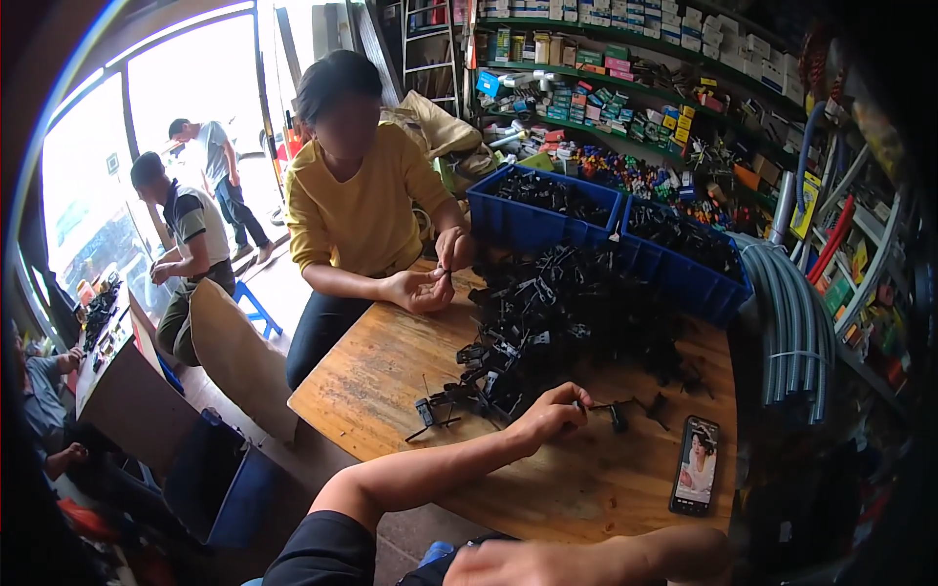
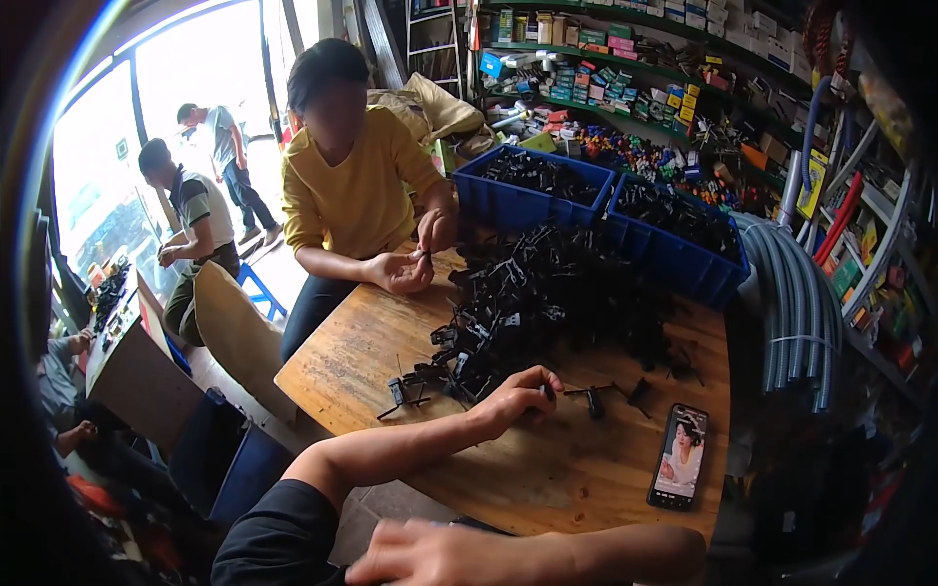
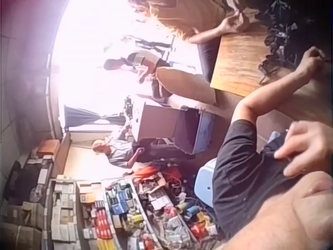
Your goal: Assembling small black plastic components by snapping pieces together on a workbench.
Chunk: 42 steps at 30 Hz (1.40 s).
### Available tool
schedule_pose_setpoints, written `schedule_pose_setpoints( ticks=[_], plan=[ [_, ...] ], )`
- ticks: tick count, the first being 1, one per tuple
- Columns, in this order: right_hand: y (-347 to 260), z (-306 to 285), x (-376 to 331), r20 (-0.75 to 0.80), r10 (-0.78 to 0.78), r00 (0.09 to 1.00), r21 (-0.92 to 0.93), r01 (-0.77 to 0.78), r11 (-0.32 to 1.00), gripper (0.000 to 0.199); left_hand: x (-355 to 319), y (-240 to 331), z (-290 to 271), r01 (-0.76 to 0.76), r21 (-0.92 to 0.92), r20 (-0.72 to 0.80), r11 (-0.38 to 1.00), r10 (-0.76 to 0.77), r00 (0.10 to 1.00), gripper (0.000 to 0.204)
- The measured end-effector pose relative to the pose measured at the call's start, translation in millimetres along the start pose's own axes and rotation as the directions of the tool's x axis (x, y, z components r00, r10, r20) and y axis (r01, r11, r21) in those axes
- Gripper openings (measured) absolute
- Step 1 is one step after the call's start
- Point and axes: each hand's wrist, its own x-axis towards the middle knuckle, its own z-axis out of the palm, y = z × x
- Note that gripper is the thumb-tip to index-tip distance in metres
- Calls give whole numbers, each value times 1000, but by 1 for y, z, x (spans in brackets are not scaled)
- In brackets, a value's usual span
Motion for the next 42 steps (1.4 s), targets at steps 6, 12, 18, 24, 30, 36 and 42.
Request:
schedule_pose_setpoints(
  ticks=[6, 12, 18, 24, 30, 36, 42],
  plan=[
    [-11, 3, -6, 329, -40, 943, -180, 104, 978, 40, -2, 4, 3, -66, 50, -7, 997, 66, 998, 32],
    [-9, 12, -15, 232, -41, 972, -158, 79, 984, 40, -8, 11, 5, -97, 115, -19, 989, 100, 995, 32],
    [-2, 9, -27, 190, -49, 981, -219, 91, 971, 38, -10, 5, 7, -70, 140, -6, 988, 71, 997, 31],
    [32, -39, -106, -701, 255, 665, -415, -673, 613, 17, 1, 0, -8, -151, 94, -43, 984, 156, 987, 10],
    [84, -48, -207, -916, 236, 325, -312, -946, 93, 26, 0, 9, 4, -180, 255, -80, 950, 206, 975, 14],
    [115, -36, -197, -849, 345, 401, -422, -906, 14, 24, -11, 16, 12, -86, 435, -55, 896, 122, 991, 20],
    [95, -35, -186, -965, 182, 190, -116, -929, 352, 9, -8, 4, 5, -151, 467, -39, 871, 191, 981, 28]
  ],
)
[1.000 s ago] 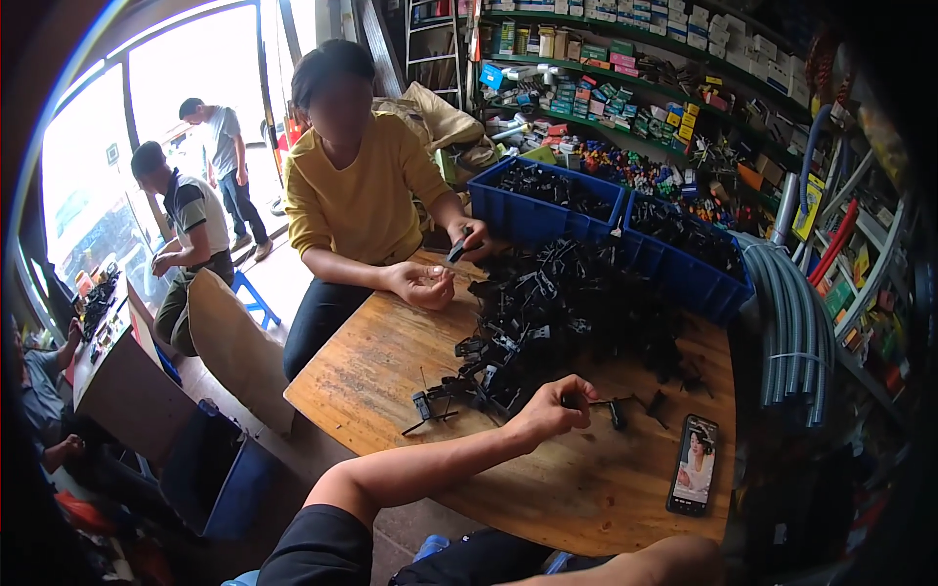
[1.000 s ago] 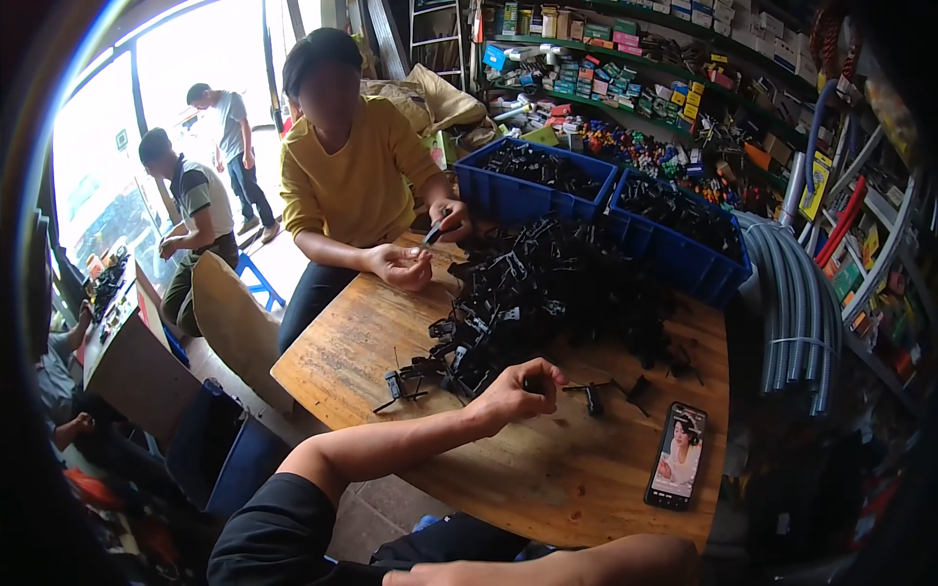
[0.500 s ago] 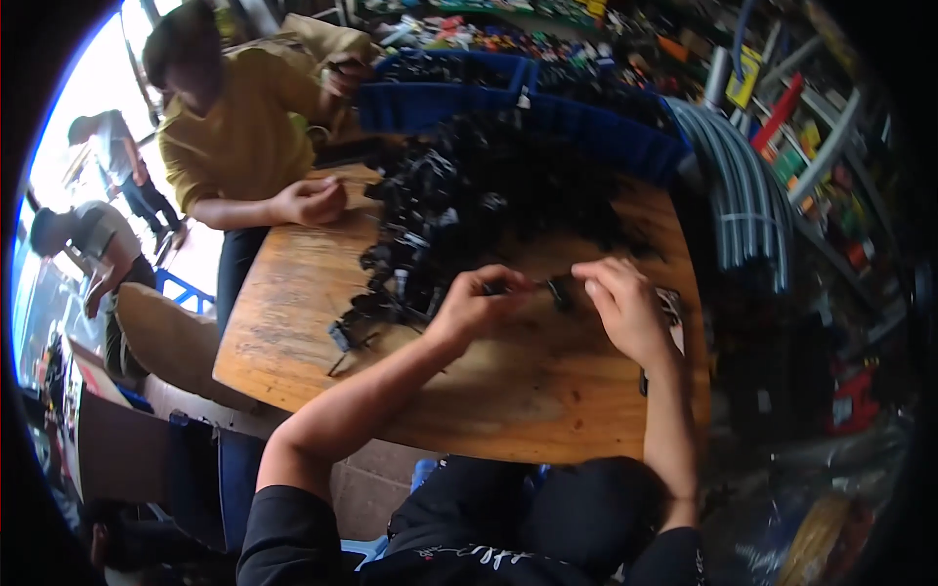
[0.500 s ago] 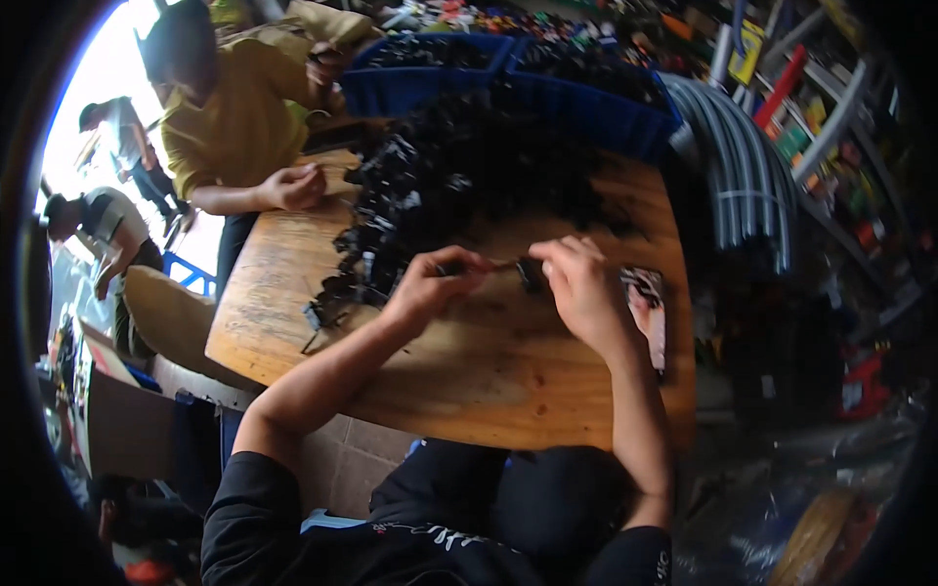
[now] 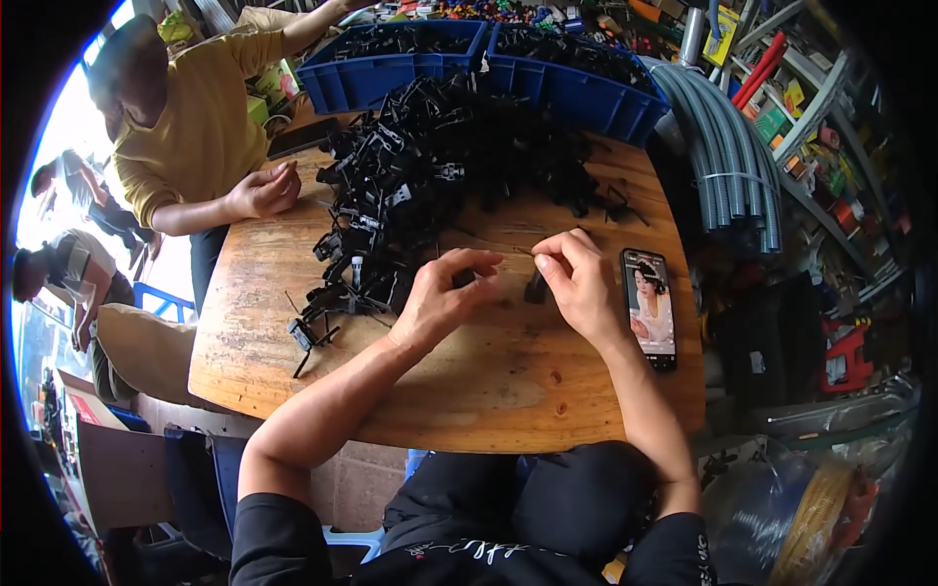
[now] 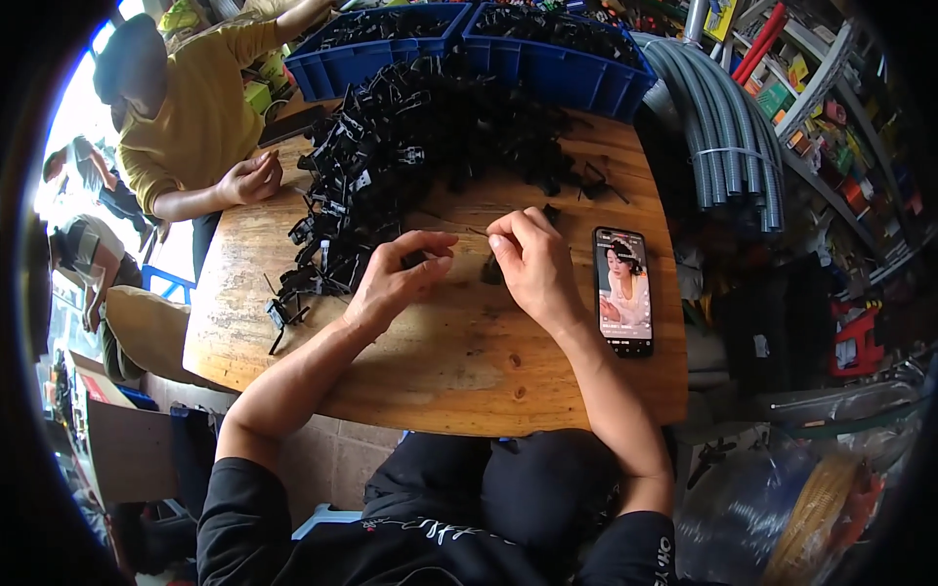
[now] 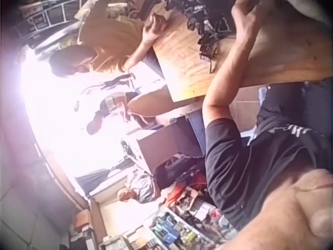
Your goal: Assembling small black plastic components by snapping pieces together on a workbench.
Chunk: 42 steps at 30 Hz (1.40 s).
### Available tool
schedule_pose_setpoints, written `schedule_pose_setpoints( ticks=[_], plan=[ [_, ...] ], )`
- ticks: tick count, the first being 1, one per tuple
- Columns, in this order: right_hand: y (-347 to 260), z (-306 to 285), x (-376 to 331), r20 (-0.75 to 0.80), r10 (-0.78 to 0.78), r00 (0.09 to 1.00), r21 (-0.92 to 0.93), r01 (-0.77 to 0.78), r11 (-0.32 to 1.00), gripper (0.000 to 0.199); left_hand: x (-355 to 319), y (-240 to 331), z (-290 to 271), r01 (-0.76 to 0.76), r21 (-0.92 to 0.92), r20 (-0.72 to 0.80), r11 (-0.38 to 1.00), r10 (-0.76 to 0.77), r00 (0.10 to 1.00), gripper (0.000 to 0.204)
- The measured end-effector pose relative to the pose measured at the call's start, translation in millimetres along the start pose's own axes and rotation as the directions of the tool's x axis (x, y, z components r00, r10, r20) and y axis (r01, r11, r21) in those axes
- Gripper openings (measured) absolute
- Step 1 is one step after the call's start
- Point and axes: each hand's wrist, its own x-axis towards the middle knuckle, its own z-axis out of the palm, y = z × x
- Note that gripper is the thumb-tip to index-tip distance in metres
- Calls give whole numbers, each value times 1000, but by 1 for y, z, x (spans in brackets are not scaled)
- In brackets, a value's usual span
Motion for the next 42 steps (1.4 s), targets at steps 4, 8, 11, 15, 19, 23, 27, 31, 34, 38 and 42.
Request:
schedule_pose_setpoints(
  ticks=[4, 8, 11, 15, 19, 23, 27, 31, 34, 38, 42],
  plan=[
    [-6, 6, -5, -92, 61, 994, 208, -41, 977, 11, -3, 12, 7, 157, -81, 142, 984, -145, 979, 35],
    [-5, 16, -8, -115, 170, 979, 320, -125, 939, 8, -4, 14, 8, 187, -211, 170, 959, -152, 974, 32],
    [-5, 20, -8, -170, 182, 969, 375, -108, 921, 9, -4, 13, 11, 228, -306, 191, 924, -175, 966, 28],
    [-10, 21, -9, -184, 173, 967, 349, -100, 932, 13, -6, 11, 13, 176, -247, 193, 953, -130, 972, 25],
    [-8, 15, -5, -180, -60, 982, 77, 74, 994, 15, -7, 12, 13, 214, -155, 68, 964, -205, 976, 25],
    [-7, 12, -4, -144, 112, 983, 435, -39, 900, 16, -5, 15, 11, 188, -133, 96, 973, -176, 980, 23],
    [-13, 11, -6, -54, 163, 985, 518, -112, 848, 12, -6, 7, 9, 183, -245, 24, 952, -182, 983, 19],
    [-11, 10, -8, 10, 21, 1000, 418, -23, 908, 9, -8, 6, 12, 121, -217, -28, 969, -130, 991, 17],
    [-5, 11, -9, 99, 1, 995, 405, -41, 913, 9, -10, 7, 14, 83, -216, -39, 973, -94, 995, 18],
    [-12, 13, -7, 265, 128, 956, 605, -268, 750, 8, -7, 1, 10, -186, 53, -123, 981, 191, 974, 17],
    [0, 10, -9, 449, 270, 852, 733, -524, 434, 9, -9, 9, 16, -327, 287, -112, 901, 370, 922, 16]
  ],
)
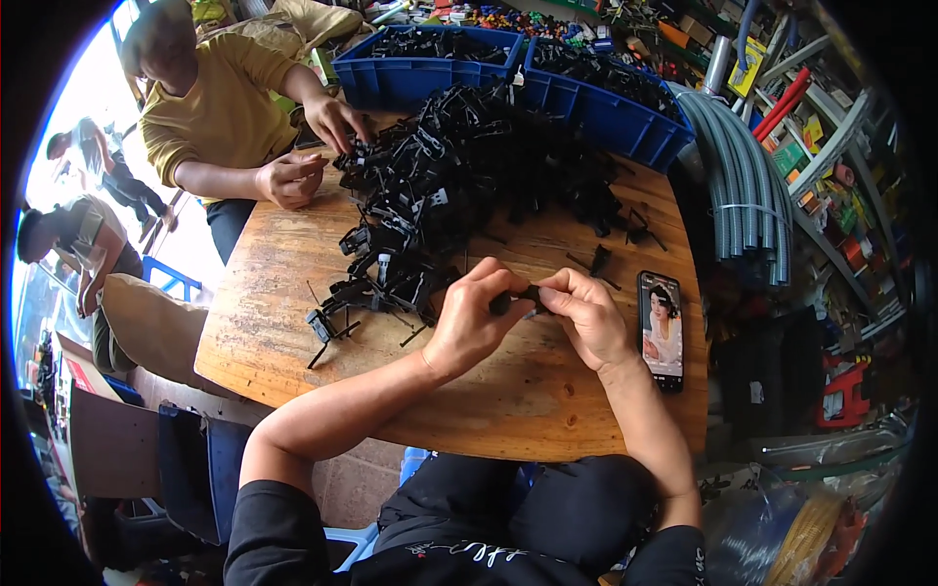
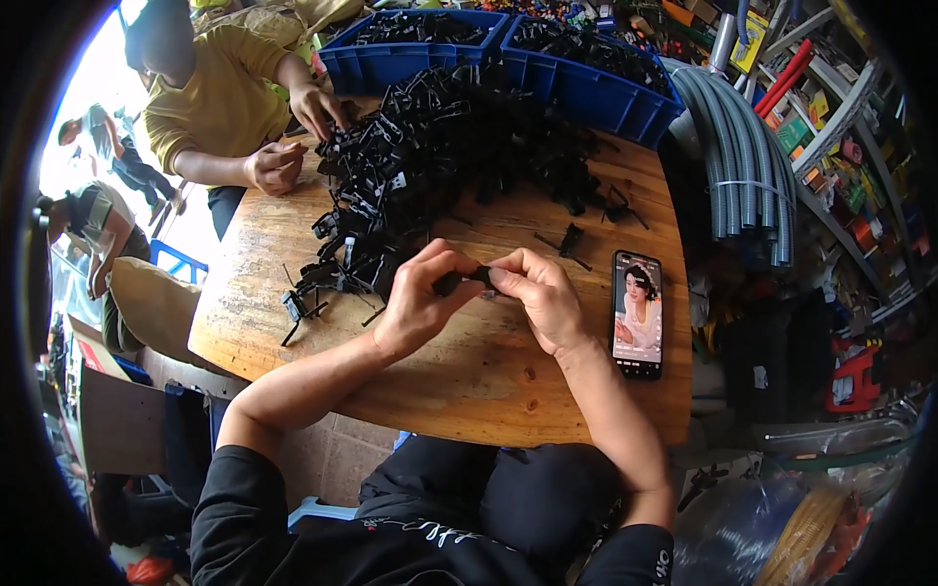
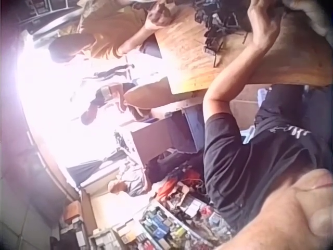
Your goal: Assembling small black plastic components by snapping pieces together on a workbench.
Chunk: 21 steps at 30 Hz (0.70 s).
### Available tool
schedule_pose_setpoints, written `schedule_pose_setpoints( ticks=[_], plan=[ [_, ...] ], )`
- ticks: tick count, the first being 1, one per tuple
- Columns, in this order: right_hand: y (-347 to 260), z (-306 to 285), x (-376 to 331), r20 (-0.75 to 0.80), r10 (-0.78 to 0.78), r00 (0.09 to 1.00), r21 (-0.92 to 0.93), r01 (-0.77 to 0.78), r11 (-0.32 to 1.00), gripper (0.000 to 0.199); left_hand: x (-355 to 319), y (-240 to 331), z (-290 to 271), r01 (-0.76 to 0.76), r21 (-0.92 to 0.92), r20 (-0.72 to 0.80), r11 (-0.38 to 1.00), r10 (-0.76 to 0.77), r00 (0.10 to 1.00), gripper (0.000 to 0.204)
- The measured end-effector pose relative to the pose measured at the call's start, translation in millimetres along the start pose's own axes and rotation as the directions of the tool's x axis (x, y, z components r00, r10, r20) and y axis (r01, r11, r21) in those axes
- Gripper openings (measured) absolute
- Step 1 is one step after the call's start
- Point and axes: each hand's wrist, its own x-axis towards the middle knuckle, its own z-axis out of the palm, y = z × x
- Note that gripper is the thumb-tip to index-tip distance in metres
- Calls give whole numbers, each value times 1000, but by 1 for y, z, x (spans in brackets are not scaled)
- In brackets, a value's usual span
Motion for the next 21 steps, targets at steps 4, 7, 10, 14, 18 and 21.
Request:
schedule_pose_setpoints(
  ticks=[4, 7, 10, 14, 18, 21],
  plan=[
    [1, 6, 3, 9, 76, 997, 182, -76, 980, 9, 1, 2, -6, -75, 34, -30, 997, 76, 997, 16],
    [-8, 13, -4, -53, -126, 991, -135, 118, 984, 9, 6, -2, -6, -117, -15, -55, 993, 116, 992, 17],
    [-20, 16, -15, 113, -251, 961, -481, 274, 833, 40, 10, 3, -10, 424, -361, 72, 831, -429, 901, 20],
    [-26, 27, -19, 332, -434, 837, -816, 486, 312, 61, 10, -15, -14, 490, -629, 245, 604, -445, 862, 14],
    [-19, 24, -18, 346, -467, 814, -848, 484, 215, 53, 10, -14, -15, 542, -545, 291, 640, -462, 838, 18],
    [-11, 22, -14, 371, -491, 788, -892, 450, 50, 51, 6, -16, -7, 505, -480, 288, 718, -415, 863, 24]
  ],
)
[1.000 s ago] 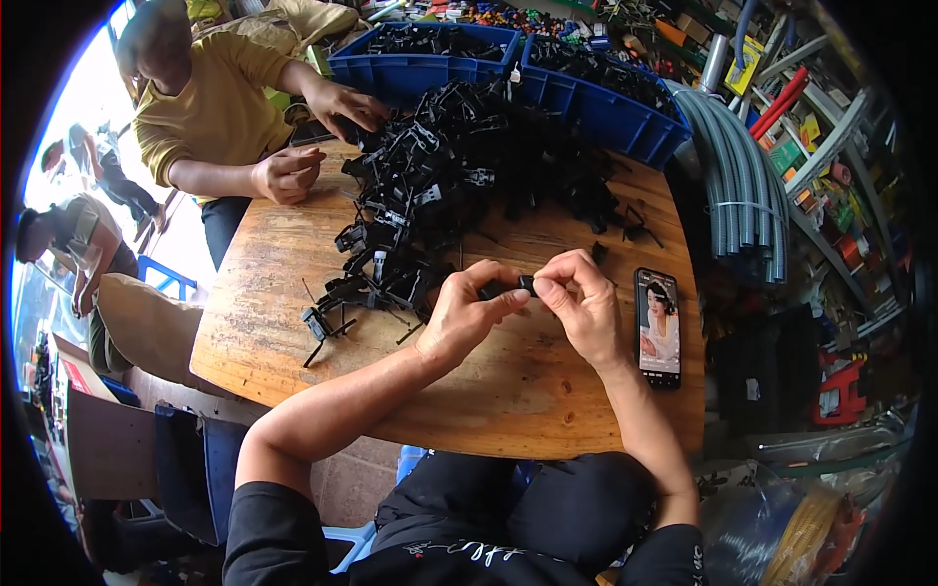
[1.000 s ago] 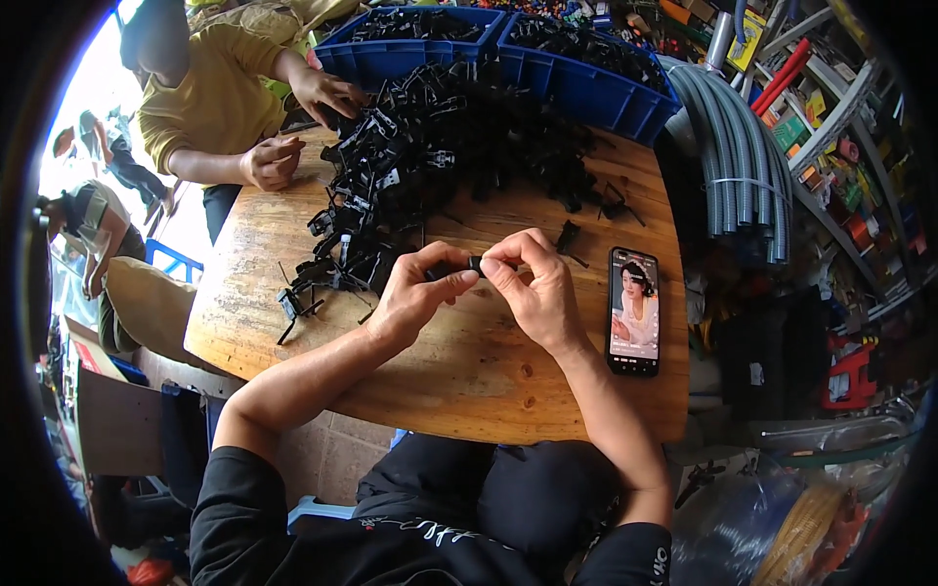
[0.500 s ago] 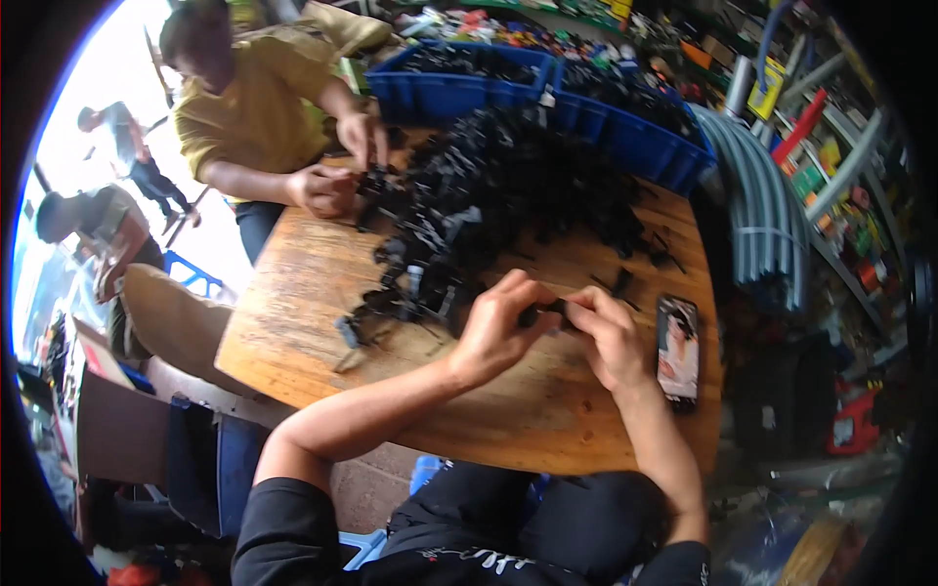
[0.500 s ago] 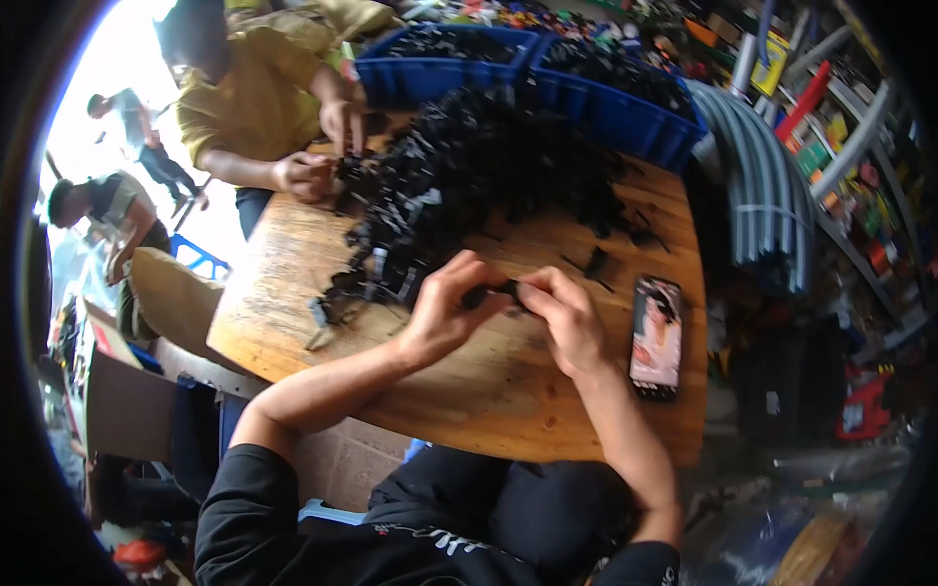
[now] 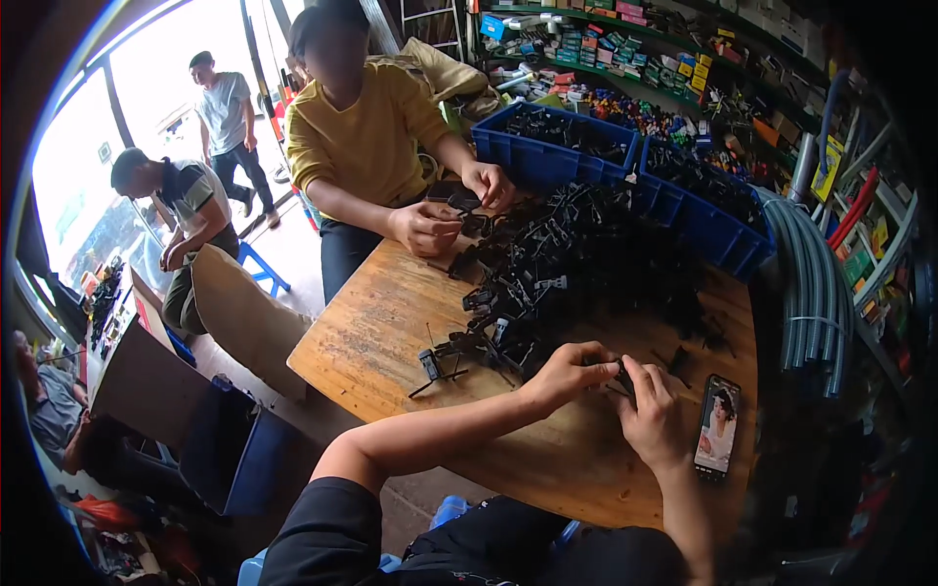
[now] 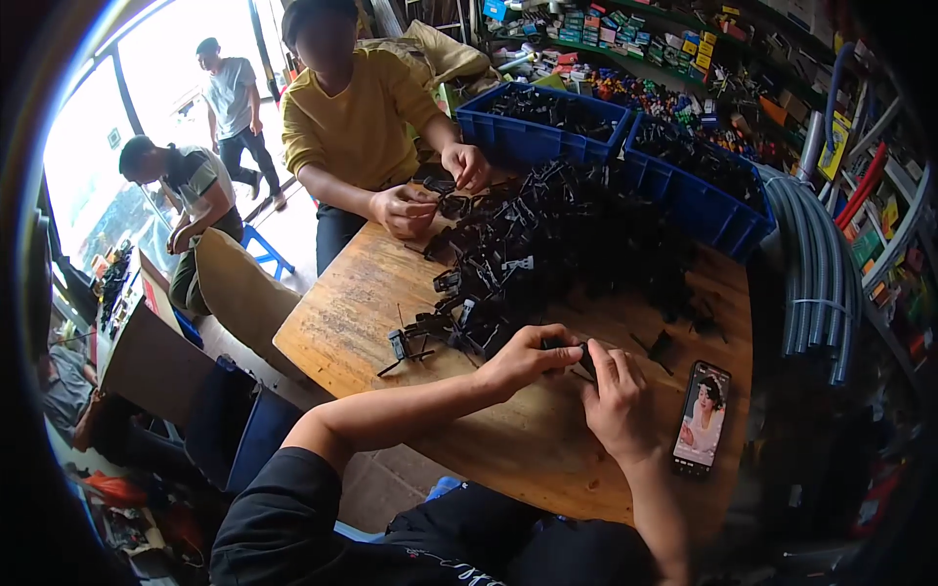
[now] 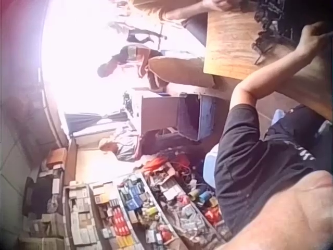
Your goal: Assembling small black plastic components by snapping pieces together on a workbench.
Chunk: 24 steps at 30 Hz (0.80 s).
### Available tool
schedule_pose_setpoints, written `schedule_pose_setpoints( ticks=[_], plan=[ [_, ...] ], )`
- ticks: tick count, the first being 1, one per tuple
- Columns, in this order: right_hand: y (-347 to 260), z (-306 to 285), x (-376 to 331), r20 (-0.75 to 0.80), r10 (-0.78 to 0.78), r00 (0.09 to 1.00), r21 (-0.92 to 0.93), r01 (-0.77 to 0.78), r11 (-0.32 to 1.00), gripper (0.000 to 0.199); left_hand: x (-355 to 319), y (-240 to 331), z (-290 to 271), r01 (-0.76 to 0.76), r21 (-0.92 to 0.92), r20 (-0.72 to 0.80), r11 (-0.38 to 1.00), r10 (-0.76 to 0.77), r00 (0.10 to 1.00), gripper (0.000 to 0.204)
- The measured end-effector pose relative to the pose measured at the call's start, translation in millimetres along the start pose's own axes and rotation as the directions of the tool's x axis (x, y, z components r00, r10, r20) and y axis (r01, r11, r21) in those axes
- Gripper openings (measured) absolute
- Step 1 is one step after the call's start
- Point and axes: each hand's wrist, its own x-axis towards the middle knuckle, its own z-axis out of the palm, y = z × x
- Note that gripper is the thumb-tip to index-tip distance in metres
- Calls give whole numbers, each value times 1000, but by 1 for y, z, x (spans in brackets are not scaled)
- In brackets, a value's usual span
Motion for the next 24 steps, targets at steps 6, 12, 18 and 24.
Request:
schedule_pose_setpoints(
  ticks=[6, 12, 18, 24],
  plan=[
    [2, 6, 0, -40, 21, 999, -19, -22, 1000, 36, -2, -3, 6, 6, 31, 55, 999, -8, 998, 23],
    [2, 7, -2, -28, 41, 999, 27, -40, 999, 31, -8, -4, 10, -117, 176, 48, 977, 110, 993, 24],
    [0, 12, -3, -49, 94, 994, 66, -90, 994, 32, -12, 0, 12, -204, 277, 18, 939, 207, 978, 22],
    [21, -11, -2, 48, 295, 954, -241, -275, 931, 56, -6, 5, 4, -169, -112, -101, 979, 158, 982, 14]
  ],
)
